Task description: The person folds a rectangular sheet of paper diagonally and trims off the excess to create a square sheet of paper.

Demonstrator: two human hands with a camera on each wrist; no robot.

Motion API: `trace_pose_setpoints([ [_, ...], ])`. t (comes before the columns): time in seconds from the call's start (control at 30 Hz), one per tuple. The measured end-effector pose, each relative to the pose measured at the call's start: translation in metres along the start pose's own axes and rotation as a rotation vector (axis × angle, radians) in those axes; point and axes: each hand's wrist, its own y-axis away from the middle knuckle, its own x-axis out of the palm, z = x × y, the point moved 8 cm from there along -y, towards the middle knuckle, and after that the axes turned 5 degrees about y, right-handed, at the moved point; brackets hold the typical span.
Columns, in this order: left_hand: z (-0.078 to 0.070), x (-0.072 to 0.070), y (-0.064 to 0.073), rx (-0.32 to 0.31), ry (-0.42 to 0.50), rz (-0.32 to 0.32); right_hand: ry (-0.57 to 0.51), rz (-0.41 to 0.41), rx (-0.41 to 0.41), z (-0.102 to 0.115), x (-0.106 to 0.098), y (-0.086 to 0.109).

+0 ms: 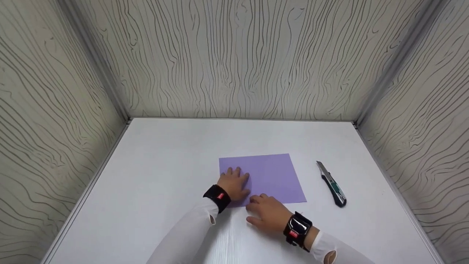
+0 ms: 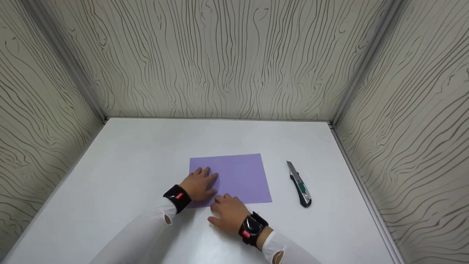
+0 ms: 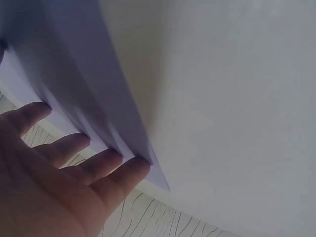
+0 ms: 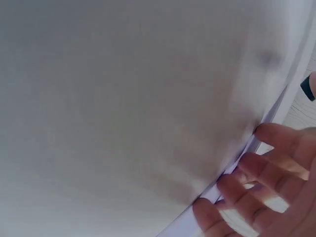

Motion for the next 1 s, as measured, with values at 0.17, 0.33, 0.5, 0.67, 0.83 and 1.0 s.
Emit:
trace_pose_setpoints([
  [0.17, 0.003, 0.005, 0.007, 0.041, -0.012, 0.016, -0.007, -0.149, 0.078, -0.033, -0.020, -0.002],
  [0.33, 0.007, 0.000, 0.016, 0.094, 0.027, 0.087, 0.012, -0.084, 0.136, -0.075, -0.019, -0.002],
  [0.5, 0.015, -0.007, 0.026, 0.152, 0.043, 0.145, -0.033, 0.065, 0.089, -0.087, -0.002, 0.006],
  [0.67, 0.026, -0.006, 0.029, 0.185, 0.060, 0.168, -0.055, 0.163, 0.035, -0.072, 0.014, 0.017],
  [0.83, 0.034, -0.001, 0.028, 0.193, 0.075, 0.147, -0.060, 0.221, -0.002, -0.054, 0.025, 0.025],
  [1.0, 0.028, 0.001, 0.034, 0.189, 0.040, 0.106, -0.011, 0.206, 0.024, -0.050, 0.031, 0.028],
])
